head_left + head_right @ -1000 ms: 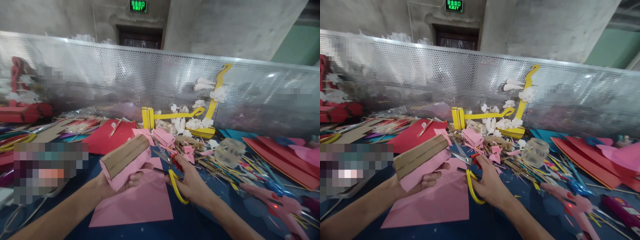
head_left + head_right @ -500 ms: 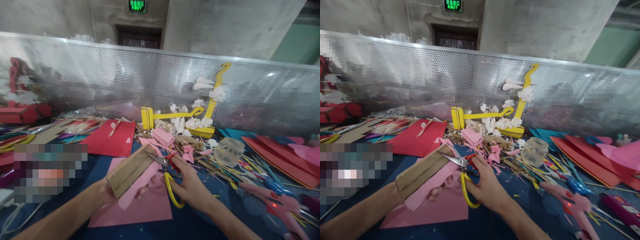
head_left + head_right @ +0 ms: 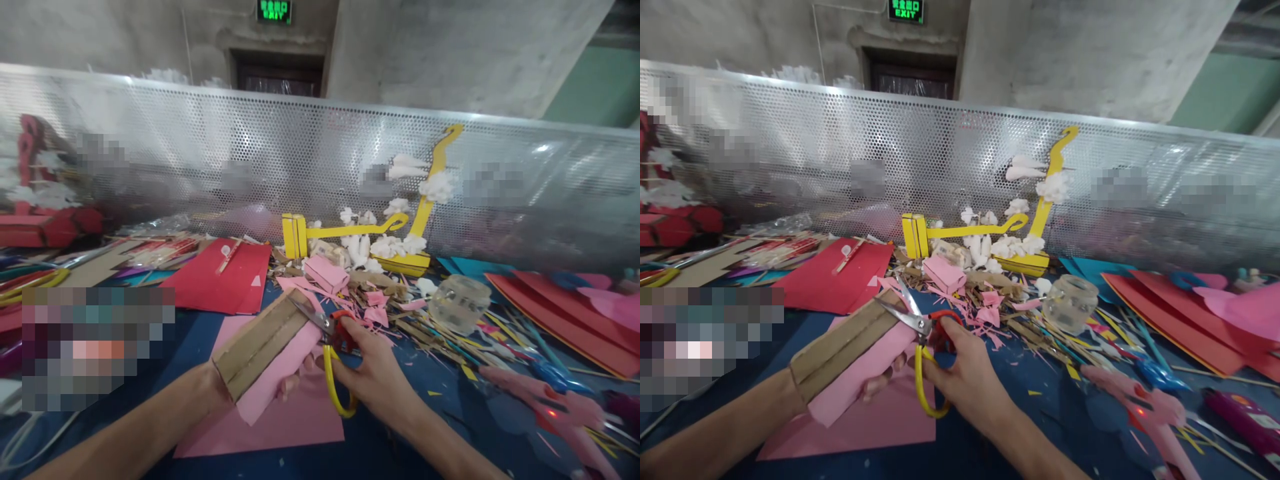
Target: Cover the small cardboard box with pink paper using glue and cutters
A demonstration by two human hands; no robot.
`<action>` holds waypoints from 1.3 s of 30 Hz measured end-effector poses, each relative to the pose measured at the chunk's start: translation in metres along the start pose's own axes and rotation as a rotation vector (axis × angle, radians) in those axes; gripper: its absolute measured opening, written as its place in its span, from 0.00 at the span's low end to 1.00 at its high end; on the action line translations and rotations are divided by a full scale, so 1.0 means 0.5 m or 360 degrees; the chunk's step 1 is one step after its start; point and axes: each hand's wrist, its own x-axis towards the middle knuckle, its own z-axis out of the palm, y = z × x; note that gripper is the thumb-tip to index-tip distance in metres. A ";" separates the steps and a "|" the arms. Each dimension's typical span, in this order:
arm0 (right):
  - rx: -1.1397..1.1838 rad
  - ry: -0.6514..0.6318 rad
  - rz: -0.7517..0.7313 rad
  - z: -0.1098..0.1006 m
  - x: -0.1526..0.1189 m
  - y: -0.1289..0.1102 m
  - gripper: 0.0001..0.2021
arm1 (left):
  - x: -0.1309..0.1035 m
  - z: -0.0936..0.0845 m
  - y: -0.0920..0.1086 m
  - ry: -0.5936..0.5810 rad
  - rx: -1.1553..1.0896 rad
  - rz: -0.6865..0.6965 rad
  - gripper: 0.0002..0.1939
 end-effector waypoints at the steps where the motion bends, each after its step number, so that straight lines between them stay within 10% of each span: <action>1: 0.0012 -0.0005 -0.0001 -0.001 0.000 -0.001 0.06 | 0.000 0.001 0.000 0.0008 -0.0006 -0.0013 0.36; 30: 0.0117 0.0057 0.0141 0.005 0.003 0.016 0.12 | -0.009 -0.032 -0.011 0.0133 0.0143 0.0122 0.36; 39: -0.0096 -0.0201 0.0000 -0.019 -0.015 0.012 0.18 | -0.022 -0.024 -0.009 0.0089 0.0115 0.0088 0.33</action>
